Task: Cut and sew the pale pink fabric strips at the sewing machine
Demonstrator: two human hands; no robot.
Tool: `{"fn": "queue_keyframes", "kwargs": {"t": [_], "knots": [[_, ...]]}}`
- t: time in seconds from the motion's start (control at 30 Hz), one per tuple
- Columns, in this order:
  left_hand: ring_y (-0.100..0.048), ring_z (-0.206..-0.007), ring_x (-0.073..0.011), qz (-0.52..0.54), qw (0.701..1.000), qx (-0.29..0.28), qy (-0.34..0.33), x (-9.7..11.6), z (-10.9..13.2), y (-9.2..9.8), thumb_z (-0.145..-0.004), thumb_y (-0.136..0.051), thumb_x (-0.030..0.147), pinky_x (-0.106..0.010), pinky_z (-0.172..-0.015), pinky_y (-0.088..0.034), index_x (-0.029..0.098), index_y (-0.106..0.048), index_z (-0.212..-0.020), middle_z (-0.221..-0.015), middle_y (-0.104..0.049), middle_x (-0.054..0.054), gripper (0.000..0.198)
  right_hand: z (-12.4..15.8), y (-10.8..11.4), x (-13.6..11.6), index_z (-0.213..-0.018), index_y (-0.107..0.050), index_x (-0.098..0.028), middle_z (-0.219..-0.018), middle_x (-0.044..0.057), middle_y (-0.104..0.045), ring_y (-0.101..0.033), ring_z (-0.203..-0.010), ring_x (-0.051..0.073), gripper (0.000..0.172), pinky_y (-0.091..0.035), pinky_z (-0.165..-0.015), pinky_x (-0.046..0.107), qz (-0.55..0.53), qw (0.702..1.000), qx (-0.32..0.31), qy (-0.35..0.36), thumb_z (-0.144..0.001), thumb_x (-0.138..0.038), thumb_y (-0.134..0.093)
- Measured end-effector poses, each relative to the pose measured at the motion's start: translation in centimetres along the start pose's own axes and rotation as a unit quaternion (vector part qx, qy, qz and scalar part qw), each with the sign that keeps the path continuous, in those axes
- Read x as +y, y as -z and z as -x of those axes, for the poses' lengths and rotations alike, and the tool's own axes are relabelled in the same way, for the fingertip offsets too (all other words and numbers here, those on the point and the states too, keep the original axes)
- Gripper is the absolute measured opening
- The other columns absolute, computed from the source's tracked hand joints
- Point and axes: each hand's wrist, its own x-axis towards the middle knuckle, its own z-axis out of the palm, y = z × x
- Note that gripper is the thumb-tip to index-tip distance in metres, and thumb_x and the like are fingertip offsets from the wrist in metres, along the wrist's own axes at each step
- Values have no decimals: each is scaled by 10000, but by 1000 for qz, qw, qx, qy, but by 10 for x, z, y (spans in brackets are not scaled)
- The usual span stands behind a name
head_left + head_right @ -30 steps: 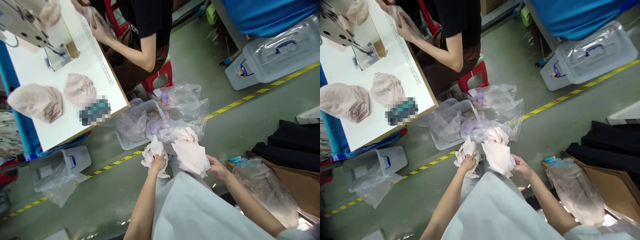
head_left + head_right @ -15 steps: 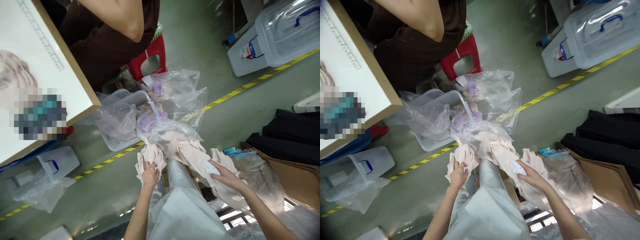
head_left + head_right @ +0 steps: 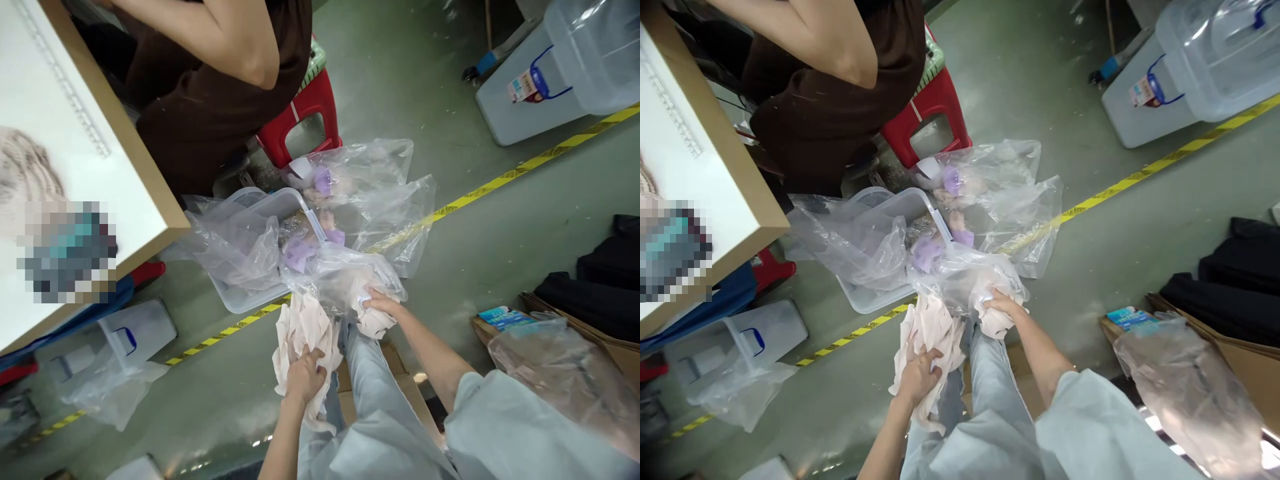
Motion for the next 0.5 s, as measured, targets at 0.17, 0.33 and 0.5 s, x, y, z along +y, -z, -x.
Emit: {"fn": "queue_keyframes", "kwargs": {"t": [0.17,0.33,0.5], "knots": [[-118,-1523,-347,40,999,-15,-13,-11,-27,-9,-777,-558,115,-439,-1131,-382,215,-326,-1544,-1567,-396,-93,808,-24,-3,-14,-1216,-608,-133,-1140,102,-634,-609,-1044,266,391,-502,-956,430,52,996,-57,48,-866,-278,-703],[-519,-1311,-348,163,985,47,-5,-4,-48,-7,-834,-556,243,-455,-1075,-413,186,-82,-1593,-1445,-539,-153,897,10,-15,-56,-981,-671,-180,-959,51,-672,-615,-981,276,306,-490,-886,308,120,966,-111,198,-675,-168,-686],[-547,-1265,-312,244,953,149,-103,-8,-56,8,-894,-553,420,-408,-1045,-431,188,-487,-1403,-1314,-632,-146,563,49,-26,-106,-892,-654,-170,-844,51,-663,-612,-823,249,255,-496,-782,291,170,923,-140,316,-641,-173,-612]]}}
